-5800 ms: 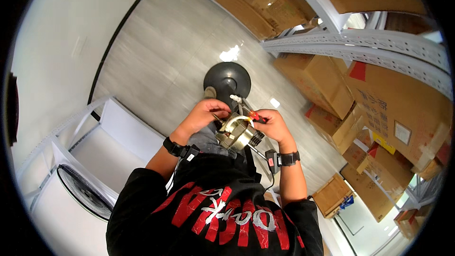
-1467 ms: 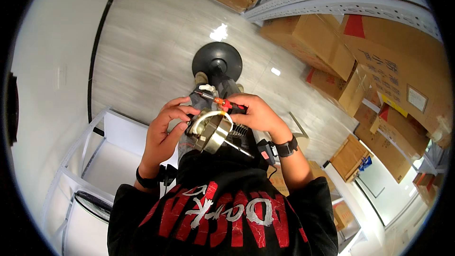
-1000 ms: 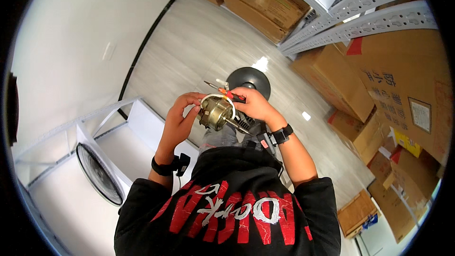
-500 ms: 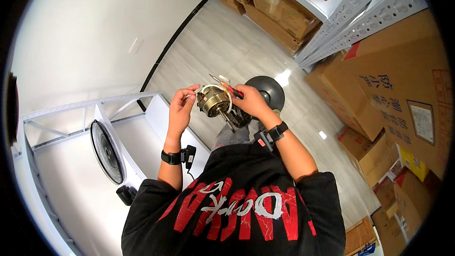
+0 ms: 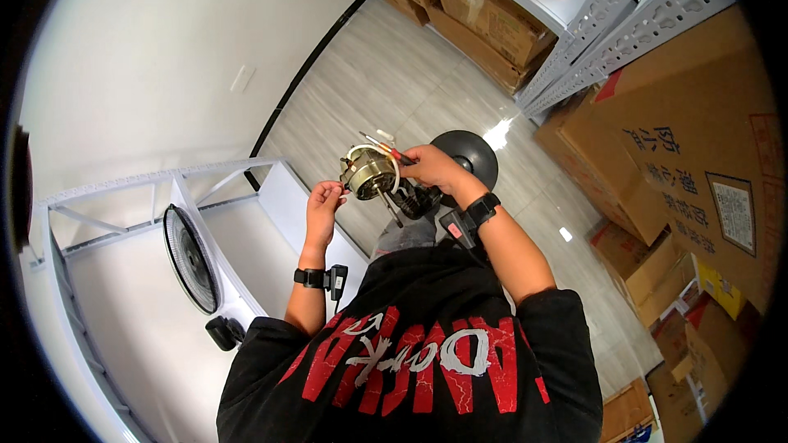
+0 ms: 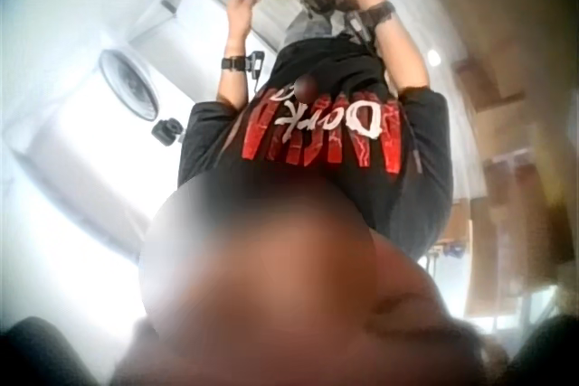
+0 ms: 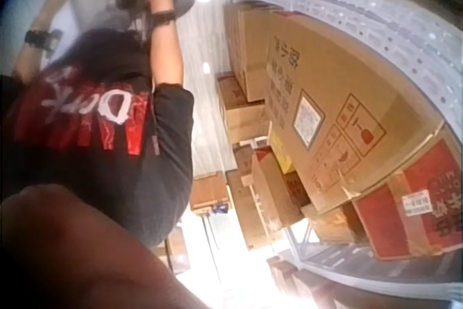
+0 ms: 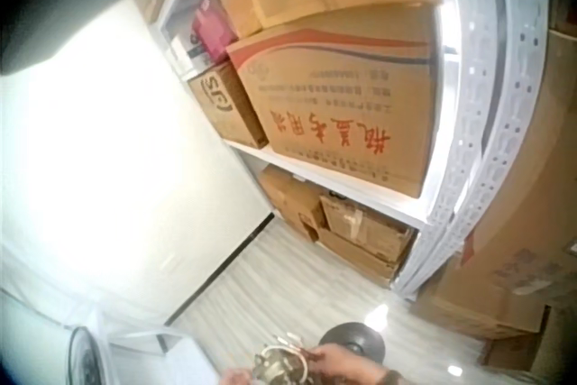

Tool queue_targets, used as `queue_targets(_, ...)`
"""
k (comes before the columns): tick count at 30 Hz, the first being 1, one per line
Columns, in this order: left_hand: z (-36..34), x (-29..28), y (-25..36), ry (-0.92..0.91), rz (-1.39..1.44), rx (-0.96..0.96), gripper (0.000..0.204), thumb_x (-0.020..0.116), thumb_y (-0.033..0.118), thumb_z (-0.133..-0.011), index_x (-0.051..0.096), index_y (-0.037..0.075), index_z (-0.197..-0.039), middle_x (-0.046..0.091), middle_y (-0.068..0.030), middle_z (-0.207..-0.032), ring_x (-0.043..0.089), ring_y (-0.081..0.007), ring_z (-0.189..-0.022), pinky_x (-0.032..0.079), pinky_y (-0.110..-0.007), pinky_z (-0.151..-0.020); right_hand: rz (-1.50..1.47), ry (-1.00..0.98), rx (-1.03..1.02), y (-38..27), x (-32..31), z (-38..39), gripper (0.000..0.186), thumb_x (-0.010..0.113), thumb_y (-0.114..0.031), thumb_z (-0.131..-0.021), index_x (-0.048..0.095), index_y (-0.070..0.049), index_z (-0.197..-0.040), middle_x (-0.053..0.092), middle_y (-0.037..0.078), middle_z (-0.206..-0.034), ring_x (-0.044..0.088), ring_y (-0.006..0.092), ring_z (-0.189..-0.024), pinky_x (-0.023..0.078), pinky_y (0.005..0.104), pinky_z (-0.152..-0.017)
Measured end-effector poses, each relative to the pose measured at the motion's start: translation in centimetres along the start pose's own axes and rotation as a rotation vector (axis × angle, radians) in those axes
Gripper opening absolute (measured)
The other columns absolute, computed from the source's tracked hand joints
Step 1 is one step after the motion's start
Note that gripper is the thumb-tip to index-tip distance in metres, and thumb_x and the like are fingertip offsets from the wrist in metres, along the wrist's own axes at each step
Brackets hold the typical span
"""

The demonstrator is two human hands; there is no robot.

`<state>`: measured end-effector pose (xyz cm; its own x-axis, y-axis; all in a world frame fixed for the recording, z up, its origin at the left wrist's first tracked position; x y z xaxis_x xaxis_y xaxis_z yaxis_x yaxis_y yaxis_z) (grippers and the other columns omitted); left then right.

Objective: The person uses a screwdriver to loosen and tighten screws on a brass-colored electrical component, likely a fan motor. They repeatedly adjust the component, remove and reinsert a small white plastic piece, and manipulate wires while working in a storage room.

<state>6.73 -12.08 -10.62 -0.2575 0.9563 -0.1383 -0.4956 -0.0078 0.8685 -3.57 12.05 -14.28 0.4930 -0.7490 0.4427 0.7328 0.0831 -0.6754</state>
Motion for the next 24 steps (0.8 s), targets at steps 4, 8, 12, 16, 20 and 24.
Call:
queue_targets(4, 0.3, 0.3, -1.3, -0.046, 0.006, -0.019, 0.01, 0.055, 0.013, -0.099, 0.059, 0.005, -0.105, 0.067, -0.0033, -0.098, 0.063, -0.0115, -0.093, 0.048, -0.025, -0.081, -0.107, -0.112, 0.063, 0.8, 0.0, -0.8, 0.01, 0.069, -0.013, -0.088, 0.062, -0.007, -0.085, 0.043, -0.007, -0.062, 0.032, 0.0035, -0.049, 0.023, 0.022, -0.044)
queue_targets(8, 0.6, 0.1, -2.1, -0.071, 0.023, -0.022, 0.009, 0.054, 0.013, -0.099, 0.059, 0.006, -0.103, 0.068, -0.0037, -0.1, 0.063, -0.0118, -0.095, 0.048, -0.026, -0.082, -0.082, -0.184, 0.093, 0.3, 0.4, -0.9, 0.009, 0.065, -0.014, -0.092, 0.059, -0.007, -0.088, 0.039, -0.009, -0.062, 0.031, 0.0035, -0.049, 0.022, 0.0222, -0.045)
queue_targets(12, 0.8, 0.1, -2.2, -0.089, 0.049, -0.014, 0.01, 0.055, 0.014, -0.099, 0.059, 0.006, -0.104, 0.068, -0.0037, -0.101, 0.063, -0.012, -0.096, 0.047, -0.027, -0.083, -0.135, -0.261, 0.119, 0.7, 0.6, -1.1, 0.008, 0.063, -0.016, -0.094, 0.061, -0.008, -0.093, 0.036, -0.011, -0.062, 0.029, 0.0005, -0.049, 0.02, 0.0196, -0.043)
queue_targets(16, 0.7, 0.3, -2.4, -0.103, 0.05, -0.015, 0.011, 0.055, 0.015, -0.099, 0.058, 0.006, -0.104, 0.068, -0.0037, -0.102, 0.063, -0.0124, -0.097, 0.047, -0.027, -0.084, -0.151, -0.287, 0.13, 1.0, 0.4, -1.6, 0.007, 0.061, -0.015, -0.096, 0.061, -0.008, -0.095, 0.034, -0.011, -0.062, 0.028, 0.0005, -0.049, 0.02, 0.0194, -0.043)
queue_targets(20, 0.5, 0.1, -3.1, -0.128, 0.072, -0.025, 0.012, 0.056, 0.015, -0.099, 0.059, 0.006, -0.105, 0.068, -0.0042, -0.102, 0.063, -0.0131, -0.099, 0.047, -0.028, -0.085, -0.143, -0.332, 0.127, 0.4, 0.9, -1.4, 0.008, 0.057, -0.014, -0.097, 0.061, -0.007, -0.099, 0.034, -0.011, -0.063, 0.027, 0.0006, -0.05, 0.02, 0.0192, -0.044)
queue_targets(24, 0.4, 0.1, -3.1, -0.14, 0.077, -0.05, 0.014, 0.056, 0.015, -0.099, 0.058, 0.005, -0.107, 0.067, -0.0051, -0.105, 0.063, -0.0139, -0.1, 0.048, -0.028, -0.087, -0.138, -0.336, 0.141, 0.1, 0.9, -1.4, 0.012, 0.061, -0.017, -0.096, 0.058, -0.011, -0.086, 0.035, -0.01, -0.061, 0.029, 0.0019, -0.049, 0.021, 0.0209, -0.045)
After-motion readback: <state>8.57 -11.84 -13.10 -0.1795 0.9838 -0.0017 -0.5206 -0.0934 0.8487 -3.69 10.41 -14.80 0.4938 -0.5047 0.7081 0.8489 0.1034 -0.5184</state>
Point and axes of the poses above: each hand's wrist, its own z-axis away from the middle knuckle, its own x-axis out of the palm, y = z × x, the point moved 5 cm from there along -z, towards the middle knuckle
